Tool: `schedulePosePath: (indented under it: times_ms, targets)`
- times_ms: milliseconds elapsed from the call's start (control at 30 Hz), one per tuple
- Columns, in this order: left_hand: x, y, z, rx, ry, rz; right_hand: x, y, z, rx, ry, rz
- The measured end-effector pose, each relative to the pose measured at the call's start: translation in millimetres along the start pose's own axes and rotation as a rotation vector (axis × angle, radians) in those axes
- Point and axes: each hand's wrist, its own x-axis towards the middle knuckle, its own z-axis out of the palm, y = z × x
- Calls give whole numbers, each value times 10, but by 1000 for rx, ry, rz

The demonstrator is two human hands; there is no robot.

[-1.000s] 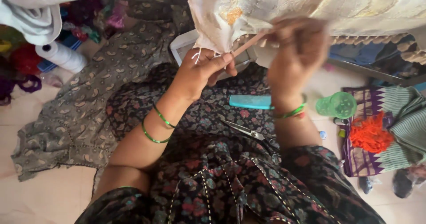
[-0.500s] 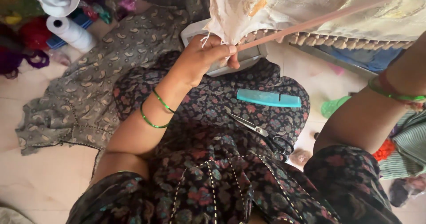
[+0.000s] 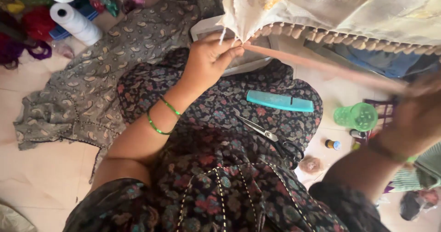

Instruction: Sewing and trimming decorative tassels onto the edge of a white fabric piece in a workshop environment.

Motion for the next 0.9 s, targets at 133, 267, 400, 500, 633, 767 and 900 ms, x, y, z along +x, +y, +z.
schedulePosePath:
  times_ms: [133,267,400,500,633,767,900]
  targets:
    - [46,41,-113,590,7,453,-251,-1122,1887,-135,-29,466]
    - [39,-43,-26,563,7,482,-557,-1392,3126,153,-182,1190]
    - [-115,-94,255,18,44,73,-921,-697,3834,632,-820,697]
    - [-197,-125,328,-582,5,-342,-778,-602,4152,570,-819,314]
    - [-223,6,229,-775,33,-499,-349,-914,4232,210,-599,-19]
    - [-270,-33,242,-782,43,-558,236,-1233,4281,292,-104,-51]
    - [-339,-176,423,-619,100,-527,764,-1465,4293,525,-52,262]
